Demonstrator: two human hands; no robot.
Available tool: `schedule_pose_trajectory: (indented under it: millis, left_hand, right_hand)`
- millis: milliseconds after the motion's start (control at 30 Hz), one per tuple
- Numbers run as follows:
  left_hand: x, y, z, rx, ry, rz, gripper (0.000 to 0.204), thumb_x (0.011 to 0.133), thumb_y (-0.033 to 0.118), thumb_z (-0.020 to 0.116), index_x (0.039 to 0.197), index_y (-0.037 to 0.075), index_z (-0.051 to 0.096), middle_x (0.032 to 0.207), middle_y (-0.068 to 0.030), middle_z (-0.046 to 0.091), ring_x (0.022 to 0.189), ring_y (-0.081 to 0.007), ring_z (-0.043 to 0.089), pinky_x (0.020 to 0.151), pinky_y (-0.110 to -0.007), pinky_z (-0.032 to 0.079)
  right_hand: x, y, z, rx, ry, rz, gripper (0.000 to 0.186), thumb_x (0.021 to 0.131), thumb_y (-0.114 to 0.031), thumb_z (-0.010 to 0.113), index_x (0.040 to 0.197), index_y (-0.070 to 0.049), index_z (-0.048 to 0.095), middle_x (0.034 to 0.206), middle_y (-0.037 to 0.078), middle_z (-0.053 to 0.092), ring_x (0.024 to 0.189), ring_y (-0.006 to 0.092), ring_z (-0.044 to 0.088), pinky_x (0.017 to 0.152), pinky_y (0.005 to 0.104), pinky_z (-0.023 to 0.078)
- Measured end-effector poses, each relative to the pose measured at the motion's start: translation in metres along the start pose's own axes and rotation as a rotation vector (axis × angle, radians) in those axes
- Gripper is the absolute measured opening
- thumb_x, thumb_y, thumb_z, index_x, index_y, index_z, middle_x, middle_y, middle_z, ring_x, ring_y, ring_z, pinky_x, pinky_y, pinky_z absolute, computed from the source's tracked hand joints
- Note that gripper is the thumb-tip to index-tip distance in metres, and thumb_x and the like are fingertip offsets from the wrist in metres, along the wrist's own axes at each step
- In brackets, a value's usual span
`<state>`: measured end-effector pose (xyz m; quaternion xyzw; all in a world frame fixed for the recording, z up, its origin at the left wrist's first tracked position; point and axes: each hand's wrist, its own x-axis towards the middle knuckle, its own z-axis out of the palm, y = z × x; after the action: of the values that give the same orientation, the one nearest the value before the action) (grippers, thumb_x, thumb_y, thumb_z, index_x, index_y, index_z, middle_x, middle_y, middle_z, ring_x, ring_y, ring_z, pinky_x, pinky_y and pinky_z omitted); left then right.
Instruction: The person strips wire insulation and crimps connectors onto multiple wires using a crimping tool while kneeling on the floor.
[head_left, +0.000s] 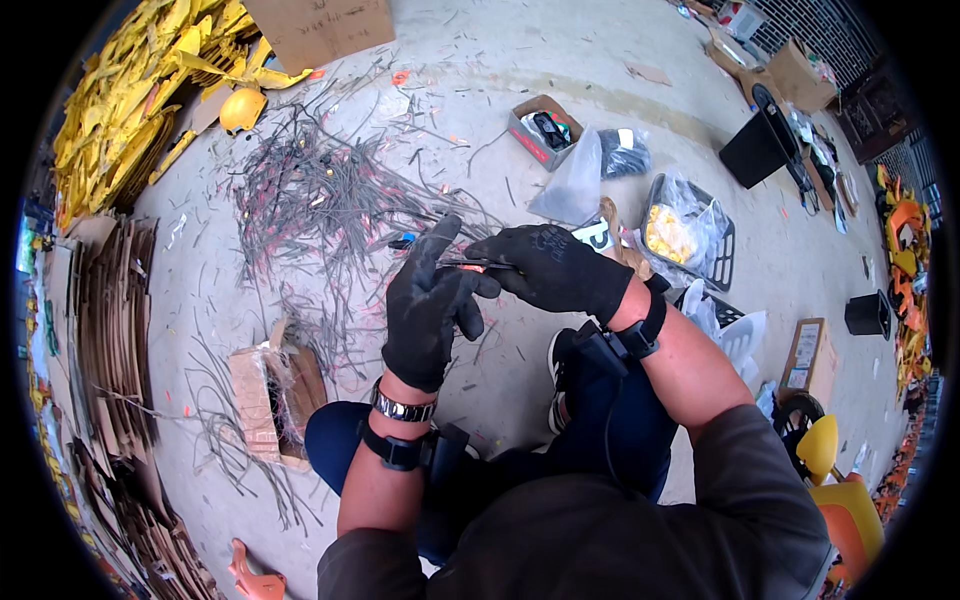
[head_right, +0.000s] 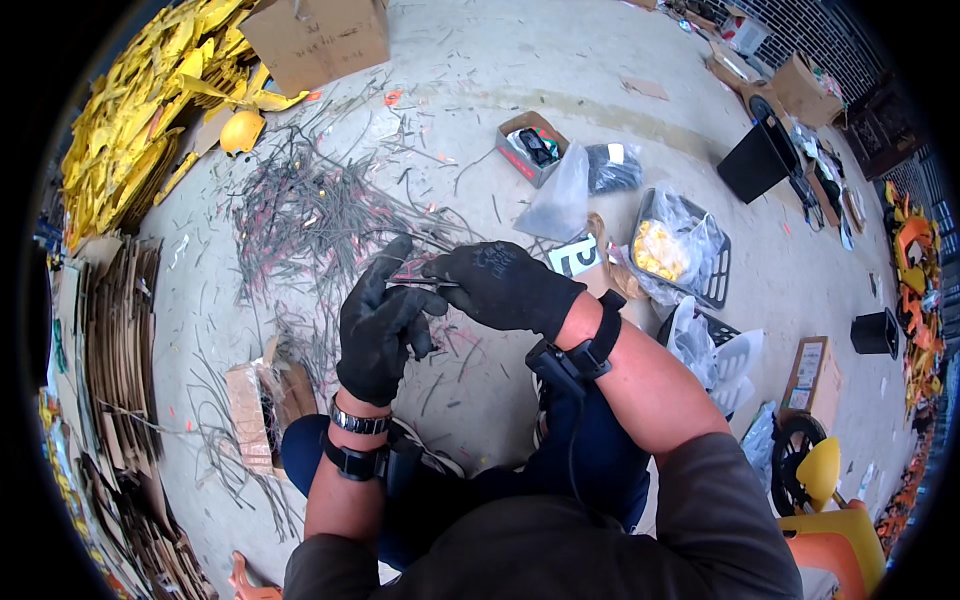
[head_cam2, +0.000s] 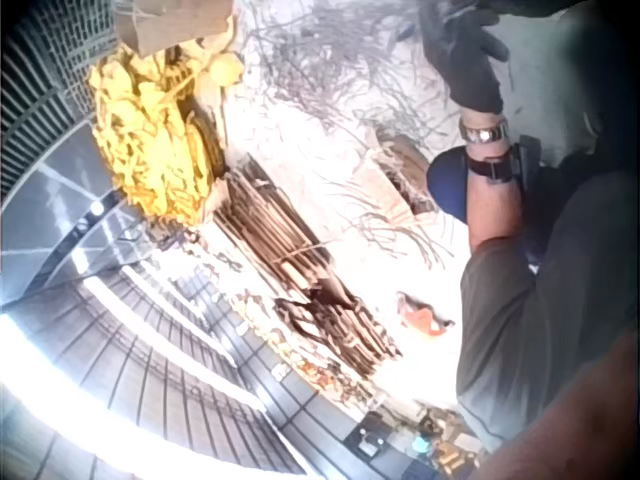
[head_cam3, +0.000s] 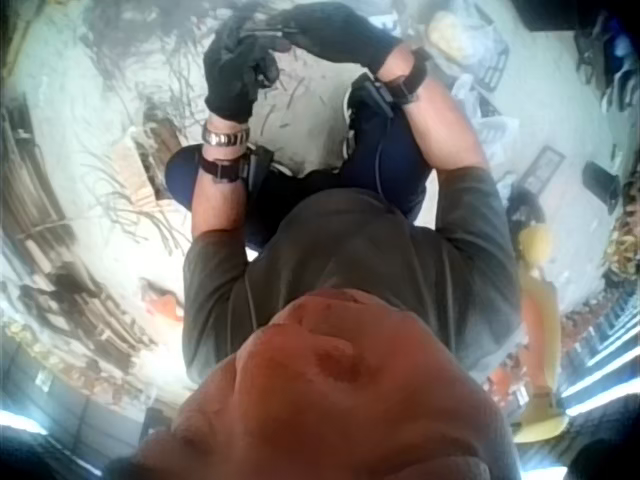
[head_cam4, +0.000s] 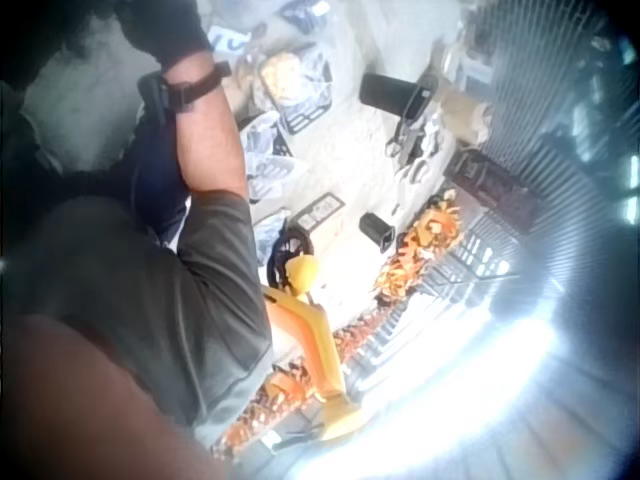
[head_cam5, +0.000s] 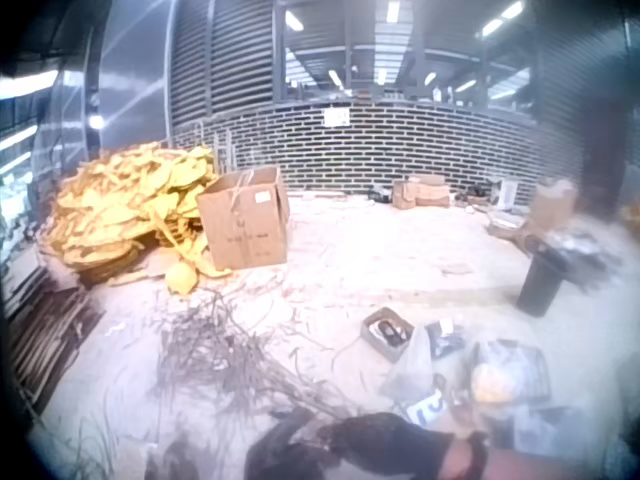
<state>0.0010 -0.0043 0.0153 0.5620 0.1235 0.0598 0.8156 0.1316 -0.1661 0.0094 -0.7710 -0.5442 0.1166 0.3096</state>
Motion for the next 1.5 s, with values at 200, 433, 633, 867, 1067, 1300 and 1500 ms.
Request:
schedule_pose_trajectory:
  millis: [200,433,633,867,1067,1300,1500]
  left_hand:
    - [0.001,0.0,-0.001,-0.038,-0.03,0.009,0.067,0.092,0.017,0.06,0.149,-0.007,0.034,0.085,-0.0179,0.072,0.051,-0.0125,0.057,0.046,-0.024,0.044]
    - [0.002,-0.01,-0.001,-0.069,0.008,0.066,0.065,0.092,0.017,0.063,0.145,-0.009,0.036,0.089,-0.0182,0.072,0.056,-0.0138,0.06,0.05,-0.025,0.048]
    - [0.002,-0.01,0.001,-0.076,0.125,-0.056,0.037,0.092,0.017,0.067,0.119,-0.007,0.059,0.083,-0.0115,0.07,0.057,-0.0127,0.06,0.052,-0.025,0.049]
    - [-0.002,-0.008,0.006,0.055,0.145,-0.068,0.024,0.094,0.021,0.068,0.097,-0.003,0.069,0.074,-0.0072,0.067,0.053,-0.0107,0.058,0.048,-0.024,0.045]
    - [-0.004,-0.008,0.009,0.101,0.14,-0.056,0.024,0.095,0.022,0.068,0.096,-0.002,0.069,0.07,-0.0059,0.064,0.05,-0.0103,0.055,0.045,-0.024,0.041]
    - [-0.004,-0.007,0.007,0.133,0.142,-0.07,0.024,0.095,0.021,0.067,0.095,-0.002,0.068,0.068,-0.0051,0.062,0.048,-0.0101,0.053,0.045,-0.024,0.04]
    - [-0.005,-0.009,0.007,0.148,0.161,-0.065,0.023,0.095,0.021,0.067,0.095,-0.002,0.069,0.067,-0.005,0.062,0.048,-0.0099,0.053,0.044,-0.024,0.039]
  right_hand:
    - [0.0,0.005,0.003,-0.015,-0.043,0.014,0.03,0.093,-0.026,0.064,0.118,-0.009,0.067,0.097,0.018,0.068,0.093,0.037,0.066,0.082,0.0444,0.053]
    - [0.001,-0.003,-0.011,0.106,-0.069,0.056,0.026,0.096,-0.021,0.06,0.116,-0.006,0.067,0.099,0.018,0.068,0.09,0.0348,0.066,0.079,0.043,0.052]
    - [-0.004,0.009,-0.004,0.021,0.025,0.065,0.027,0.099,-0.027,0.059,0.114,-0.006,0.067,0.098,0.019,0.069,0.091,0.0355,0.066,0.08,0.0429,0.051]
    - [-0.003,0.013,-0.001,0.024,0.011,0.069,0.026,0.099,-0.025,0.059,0.115,-0.006,0.067,0.1,0.019,0.069,0.092,0.0361,0.066,0.081,0.0429,0.051]
    - [0.0,0.004,-0.002,0.068,-0.025,0.073,0.026,0.098,-0.023,0.06,0.116,-0.006,0.066,0.102,0.019,0.069,0.094,0.0366,0.066,0.082,0.0425,0.052]
    - [-0.001,0.002,0.003,0.038,0.036,0.024,0.025,0.094,-0.023,0.063,0.112,-0.006,0.067,0.099,0.019,0.069,0.094,0.0377,0.066,0.081,0.0443,0.053]
    - [0.0,0.0,0.004,0.028,0.065,0.002,0.024,0.091,-0.022,0.065,0.108,-0.006,0.068,0.097,0.018,0.07,0.092,0.0386,0.067,0.08,0.0459,0.053]
